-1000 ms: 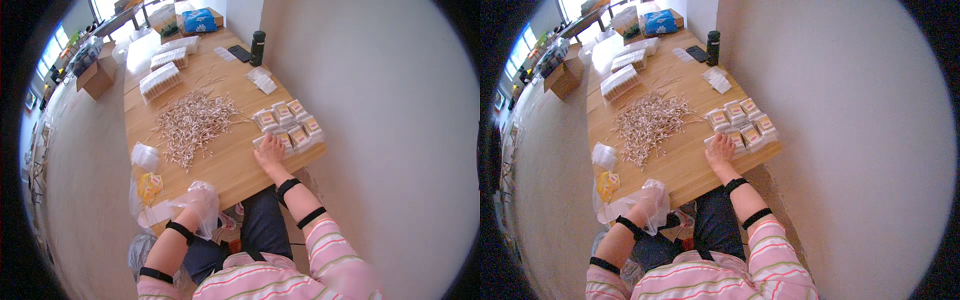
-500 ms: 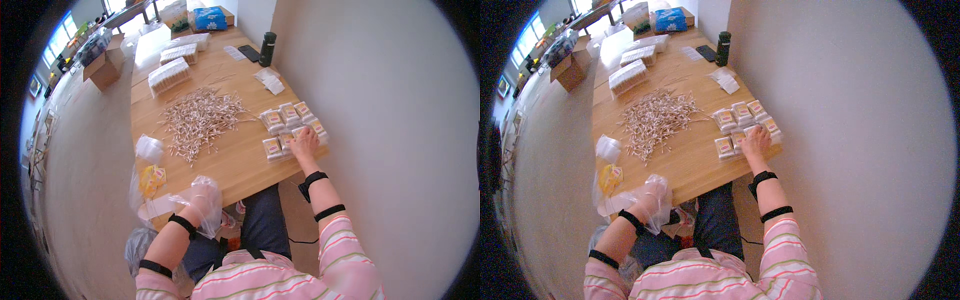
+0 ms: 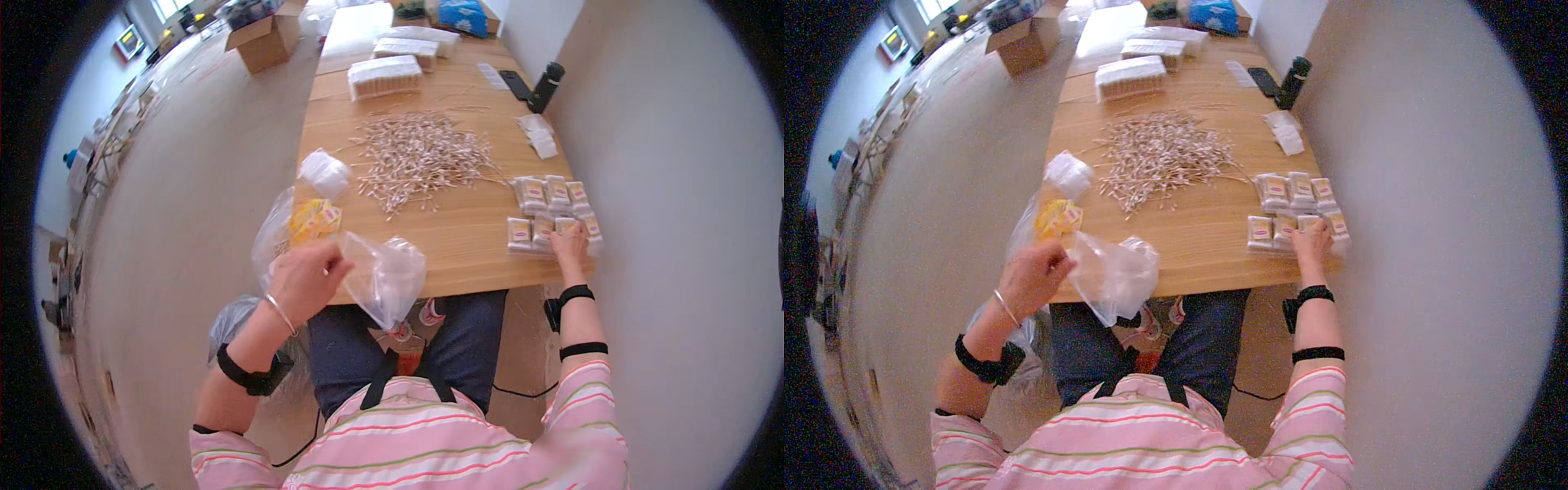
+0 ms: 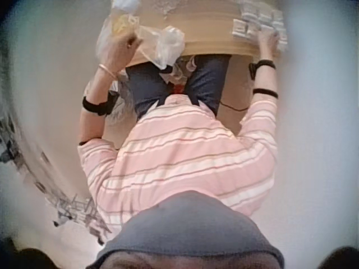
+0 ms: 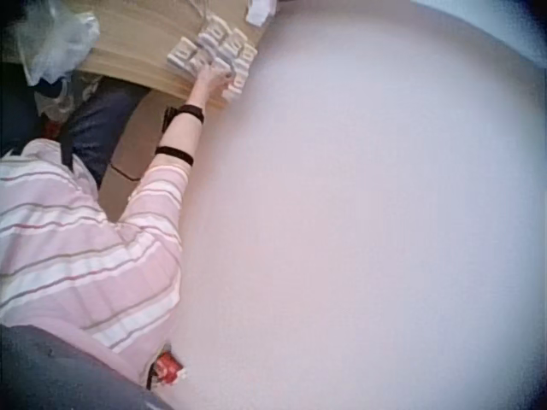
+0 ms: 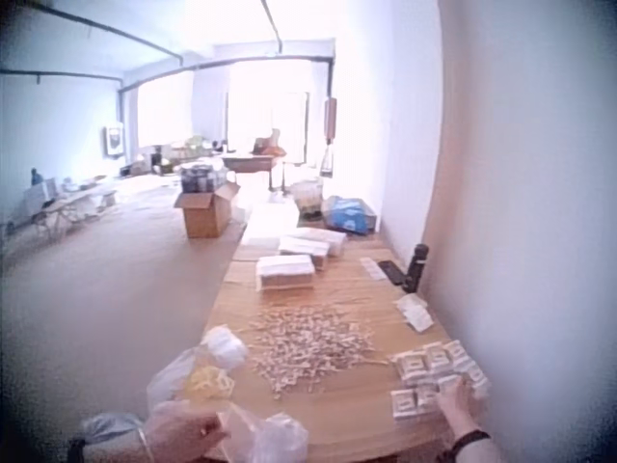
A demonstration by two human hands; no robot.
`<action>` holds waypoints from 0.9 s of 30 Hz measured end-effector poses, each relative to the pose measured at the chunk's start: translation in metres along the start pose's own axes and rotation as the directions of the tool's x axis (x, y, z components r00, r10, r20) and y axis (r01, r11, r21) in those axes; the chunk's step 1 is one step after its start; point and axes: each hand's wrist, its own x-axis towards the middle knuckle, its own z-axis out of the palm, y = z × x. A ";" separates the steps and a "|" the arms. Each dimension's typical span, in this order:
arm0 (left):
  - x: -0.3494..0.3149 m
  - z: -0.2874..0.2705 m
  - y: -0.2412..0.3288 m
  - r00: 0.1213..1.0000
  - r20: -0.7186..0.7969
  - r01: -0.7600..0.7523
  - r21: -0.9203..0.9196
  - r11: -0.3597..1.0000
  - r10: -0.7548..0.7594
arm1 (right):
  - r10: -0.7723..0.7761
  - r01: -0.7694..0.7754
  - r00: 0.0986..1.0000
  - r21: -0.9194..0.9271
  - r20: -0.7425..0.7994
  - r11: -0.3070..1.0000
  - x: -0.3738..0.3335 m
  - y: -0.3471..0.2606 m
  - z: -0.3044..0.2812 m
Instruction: The recorder is packaging small wooden or cotton-tipped sticks into small plastic bags and arranging them on a table.
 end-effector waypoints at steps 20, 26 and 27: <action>0.002 0.090 0.014 0.863 -0.278 -0.136 -0.932 0.337 -0.421 | -0.829 -0.338 0.421 0.912 0.369 0.235 -0.236 -0.213 -0.134; -0.008 0.089 0.015 0.810 -0.478 -0.163 -0.739 0.654 -0.338 | -0.736 -0.014 0.274 0.767 0.620 0.641 -0.220 -0.204 -0.089; -0.011 0.084 0.018 0.829 -0.462 -0.169 -0.744 0.647 -0.315 | -0.698 -0.049 0.258 0.730 0.669 0.682 -0.219 -0.206 -0.083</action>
